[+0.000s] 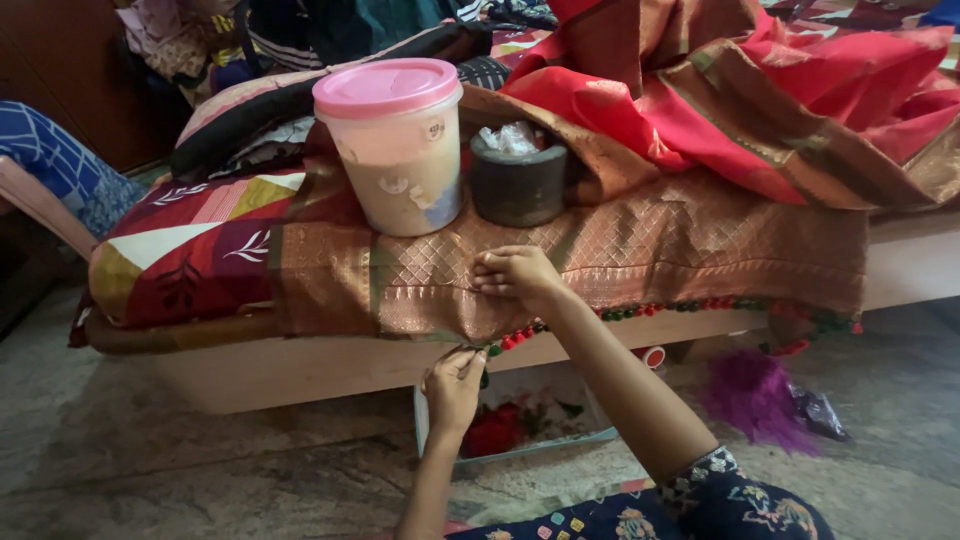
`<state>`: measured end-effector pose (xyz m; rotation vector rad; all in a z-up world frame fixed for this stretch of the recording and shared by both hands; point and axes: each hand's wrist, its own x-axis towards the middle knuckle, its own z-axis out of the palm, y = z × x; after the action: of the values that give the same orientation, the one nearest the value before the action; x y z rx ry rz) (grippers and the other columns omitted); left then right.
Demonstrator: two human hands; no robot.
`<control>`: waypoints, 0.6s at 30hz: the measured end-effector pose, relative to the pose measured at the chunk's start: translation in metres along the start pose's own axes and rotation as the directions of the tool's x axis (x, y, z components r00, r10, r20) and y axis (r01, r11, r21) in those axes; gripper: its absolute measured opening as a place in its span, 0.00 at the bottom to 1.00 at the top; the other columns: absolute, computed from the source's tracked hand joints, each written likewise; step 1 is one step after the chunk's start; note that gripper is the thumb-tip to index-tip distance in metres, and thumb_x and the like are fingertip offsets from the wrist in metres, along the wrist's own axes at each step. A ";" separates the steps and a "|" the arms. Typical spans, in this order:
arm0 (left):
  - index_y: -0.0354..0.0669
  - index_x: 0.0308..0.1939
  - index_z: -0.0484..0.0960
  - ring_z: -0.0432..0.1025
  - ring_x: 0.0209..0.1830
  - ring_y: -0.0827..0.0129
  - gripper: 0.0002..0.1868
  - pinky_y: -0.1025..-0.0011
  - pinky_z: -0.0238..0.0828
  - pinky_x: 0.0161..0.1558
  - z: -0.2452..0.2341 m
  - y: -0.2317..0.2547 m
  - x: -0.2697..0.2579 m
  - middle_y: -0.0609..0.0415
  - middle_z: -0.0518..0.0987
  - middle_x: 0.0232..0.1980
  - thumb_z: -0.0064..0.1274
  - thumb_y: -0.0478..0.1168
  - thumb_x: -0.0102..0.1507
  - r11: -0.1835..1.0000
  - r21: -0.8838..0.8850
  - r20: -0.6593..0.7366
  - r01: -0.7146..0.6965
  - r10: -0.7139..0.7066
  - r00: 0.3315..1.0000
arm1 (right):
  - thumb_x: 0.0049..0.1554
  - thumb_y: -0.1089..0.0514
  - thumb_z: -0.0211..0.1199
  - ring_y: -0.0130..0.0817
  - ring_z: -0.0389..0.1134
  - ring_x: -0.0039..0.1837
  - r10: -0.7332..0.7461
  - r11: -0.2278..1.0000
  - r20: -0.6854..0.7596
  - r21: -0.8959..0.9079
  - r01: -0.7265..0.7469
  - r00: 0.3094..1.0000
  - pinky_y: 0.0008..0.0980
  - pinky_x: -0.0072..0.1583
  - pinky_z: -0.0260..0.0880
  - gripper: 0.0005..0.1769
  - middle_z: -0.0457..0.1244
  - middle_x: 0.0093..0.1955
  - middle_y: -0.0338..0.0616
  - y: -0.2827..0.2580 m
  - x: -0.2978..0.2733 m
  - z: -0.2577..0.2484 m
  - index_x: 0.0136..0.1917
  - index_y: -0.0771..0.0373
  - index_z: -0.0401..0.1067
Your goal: The person is manually attaching decorative pom-poms or tassels to the border of a traditional Indian garment, possibly a saree.
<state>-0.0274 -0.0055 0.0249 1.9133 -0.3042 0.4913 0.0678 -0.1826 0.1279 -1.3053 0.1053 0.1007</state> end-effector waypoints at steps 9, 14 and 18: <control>0.35 0.41 0.88 0.82 0.39 0.63 0.10 0.70 0.74 0.42 -0.001 0.000 0.001 0.48 0.86 0.39 0.58 0.40 0.62 0.994 -0.049 -0.020 -0.103 0.102 0.995 | 0.61 0.60 0.64 0.29 0.70 0.38 -0.244 0.936 -0.091 -0.284 0.210 0.966 0.28 0.41 0.72 0.11 0.71 0.42 0.51 0.006 -0.023 0.002 0.53 0.70 0.80; 0.34 0.38 0.86 0.79 0.32 0.63 0.09 0.69 0.72 0.37 -0.009 0.006 0.004 0.48 0.83 0.33 0.57 0.39 0.62 0.994 -0.077 0.032 -0.075 0.077 0.997 | 0.58 0.60 0.66 0.28 0.74 0.36 -0.600 0.563 0.052 -0.681 0.468 0.798 0.28 0.39 0.75 0.07 0.73 0.38 0.43 -0.024 -0.117 0.028 0.47 0.63 0.81; 0.33 0.34 0.84 0.75 0.28 0.65 0.09 0.69 0.69 0.34 -0.002 -0.001 0.006 0.47 0.81 0.29 0.59 0.38 0.61 0.994 -0.027 -0.007 -0.103 0.103 0.995 | 0.51 0.67 0.66 0.35 0.76 0.42 -0.866 0.041 0.384 -0.582 0.812 0.319 0.32 0.45 0.75 0.06 0.71 0.42 0.44 -0.082 -0.247 0.054 0.45 0.64 0.76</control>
<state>-0.0219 -0.0031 0.0273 1.8762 -0.4053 0.5581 -0.1648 -0.1558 0.2535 -1.9613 -0.7876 -1.1068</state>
